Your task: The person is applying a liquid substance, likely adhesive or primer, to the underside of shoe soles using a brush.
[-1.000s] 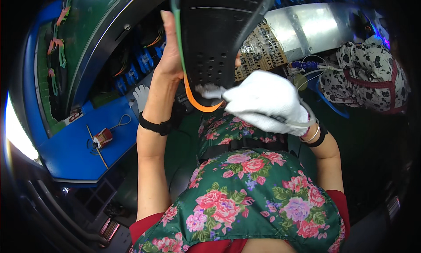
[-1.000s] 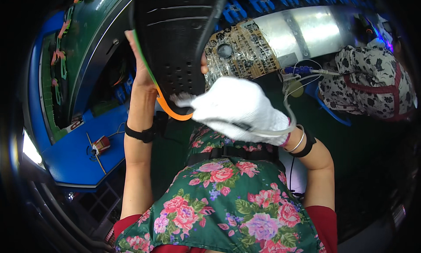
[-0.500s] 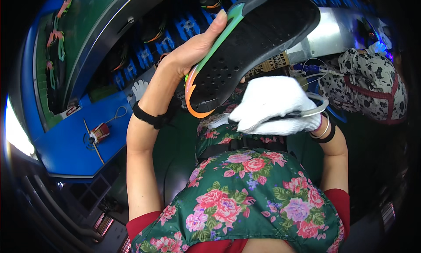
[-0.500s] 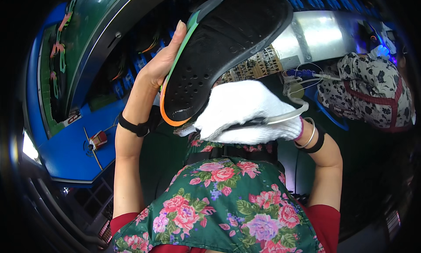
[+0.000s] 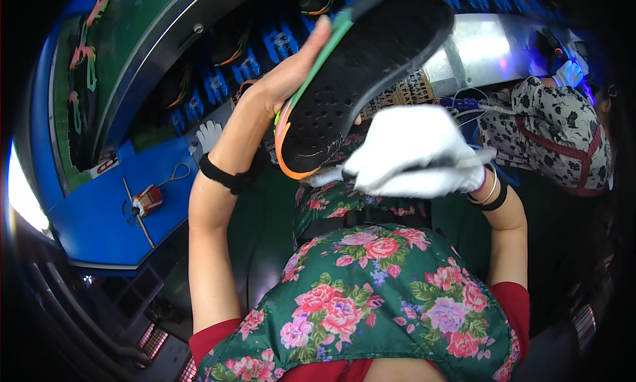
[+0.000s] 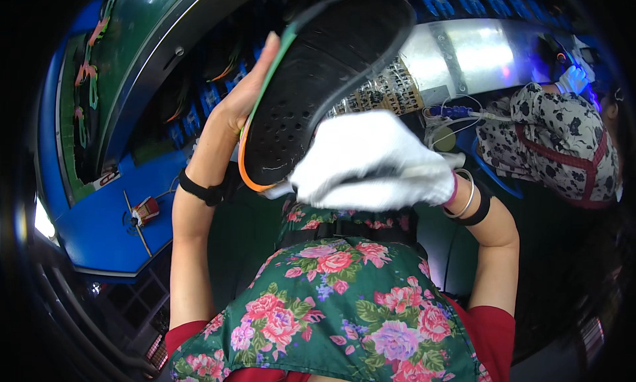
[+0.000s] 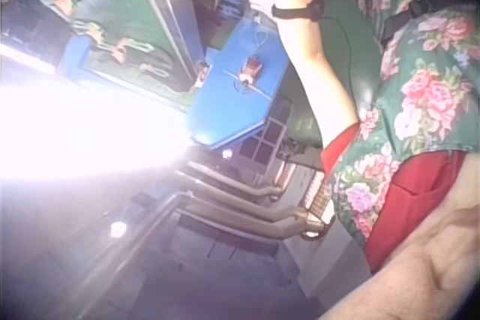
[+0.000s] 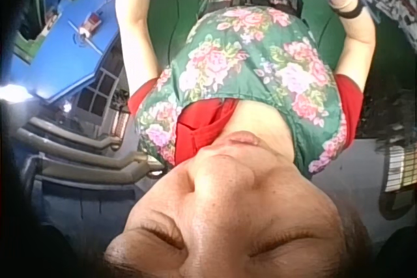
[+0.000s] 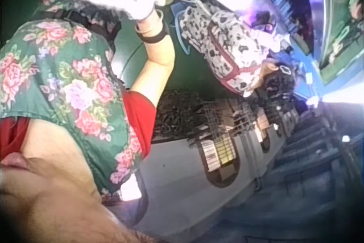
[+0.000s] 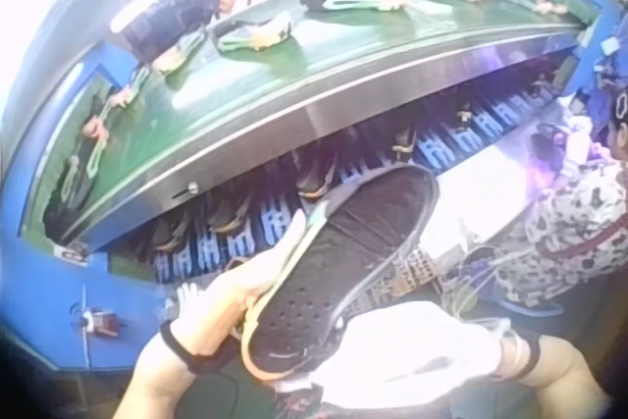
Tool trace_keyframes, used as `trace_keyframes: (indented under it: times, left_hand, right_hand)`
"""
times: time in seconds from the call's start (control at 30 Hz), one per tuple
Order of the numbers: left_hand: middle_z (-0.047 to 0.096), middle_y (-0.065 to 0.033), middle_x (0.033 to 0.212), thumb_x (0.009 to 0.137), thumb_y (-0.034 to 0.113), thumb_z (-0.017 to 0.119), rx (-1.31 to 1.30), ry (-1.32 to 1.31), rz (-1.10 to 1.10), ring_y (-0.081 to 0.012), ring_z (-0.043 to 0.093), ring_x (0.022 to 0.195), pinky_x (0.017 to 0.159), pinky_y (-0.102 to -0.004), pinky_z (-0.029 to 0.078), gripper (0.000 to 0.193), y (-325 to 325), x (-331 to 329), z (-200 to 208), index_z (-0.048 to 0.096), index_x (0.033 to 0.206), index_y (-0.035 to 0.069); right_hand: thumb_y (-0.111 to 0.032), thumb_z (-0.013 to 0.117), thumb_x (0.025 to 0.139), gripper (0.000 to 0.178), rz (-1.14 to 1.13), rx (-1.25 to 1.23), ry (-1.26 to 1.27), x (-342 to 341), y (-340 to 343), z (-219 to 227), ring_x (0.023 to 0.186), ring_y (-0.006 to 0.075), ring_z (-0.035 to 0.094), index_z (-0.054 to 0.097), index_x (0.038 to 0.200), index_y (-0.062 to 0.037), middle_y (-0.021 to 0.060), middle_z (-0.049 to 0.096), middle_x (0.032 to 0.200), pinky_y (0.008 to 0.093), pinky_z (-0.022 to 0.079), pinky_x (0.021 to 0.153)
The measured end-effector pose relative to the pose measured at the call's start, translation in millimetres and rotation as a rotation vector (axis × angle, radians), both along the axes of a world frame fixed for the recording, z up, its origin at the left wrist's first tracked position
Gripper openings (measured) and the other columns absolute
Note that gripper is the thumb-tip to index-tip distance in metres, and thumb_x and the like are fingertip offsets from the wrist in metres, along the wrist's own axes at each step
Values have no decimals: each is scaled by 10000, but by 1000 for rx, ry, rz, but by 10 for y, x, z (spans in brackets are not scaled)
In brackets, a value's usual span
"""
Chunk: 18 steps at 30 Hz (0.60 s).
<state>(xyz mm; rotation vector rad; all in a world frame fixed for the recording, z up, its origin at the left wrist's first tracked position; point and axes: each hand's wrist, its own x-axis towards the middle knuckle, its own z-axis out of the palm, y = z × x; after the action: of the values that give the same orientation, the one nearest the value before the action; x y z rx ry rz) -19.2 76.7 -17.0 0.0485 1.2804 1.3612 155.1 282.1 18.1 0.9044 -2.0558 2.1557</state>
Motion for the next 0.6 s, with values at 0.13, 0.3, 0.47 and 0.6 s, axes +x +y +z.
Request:
trace_keyframes:
  times: [0.13, 0.3, 0.47, 0.6]
  left_hand:
    - [747, -246, 1332, 1012, 901, 353, 362, -336, 230, -359, 822, 1005, 845, -508, 716, 1088, 4, 142, -88, 533, 1589, -4]
    - [742, -289, 1293, 911, 1027, 251, 562, -549, 289, -474, 797, 995, 894, -639, 678, 1278, -61, 475, -163, 482, 1619, -11]
    - [669, -237, 1470, 988, 955, 286, 729, -536, 294, -470, 729, 1219, 1038, -769, 566, 1144, -43, 590, -208, 439, 1670, 49]
    - [652, -201, 1516, 1071, 853, 293, 731, -492, 368, -385, 698, 1310, 1113, -665, 562, 995, 50, 633, -102, 452, 1673, 77]
  right_hand:
    - [-10, 836, 944, 192, -544, -72, -351, -36, 24, 20, 993, 186, 789, 839, 1136, 1, 100, 824, 1074, 316, 630, 905]
    - [-14, 844, 913, 249, -764, 98, -245, -40, 25, -6, 1068, 182, 748, 840, 1162, -3, 127, 771, 1292, 313, 606, 950]
    - [-216, 804, 979, 345, -785, 86, -254, 55, 38, -129, 1411, 300, 614, 803, 1304, -100, 140, 713, 1474, 421, 473, 1197]
    - [-236, 598, 1117, 486, -323, -667, -539, 122, 44, -394, 1450, 277, 590, 652, 1497, 62, 163, 654, 1562, 420, 474, 1215]
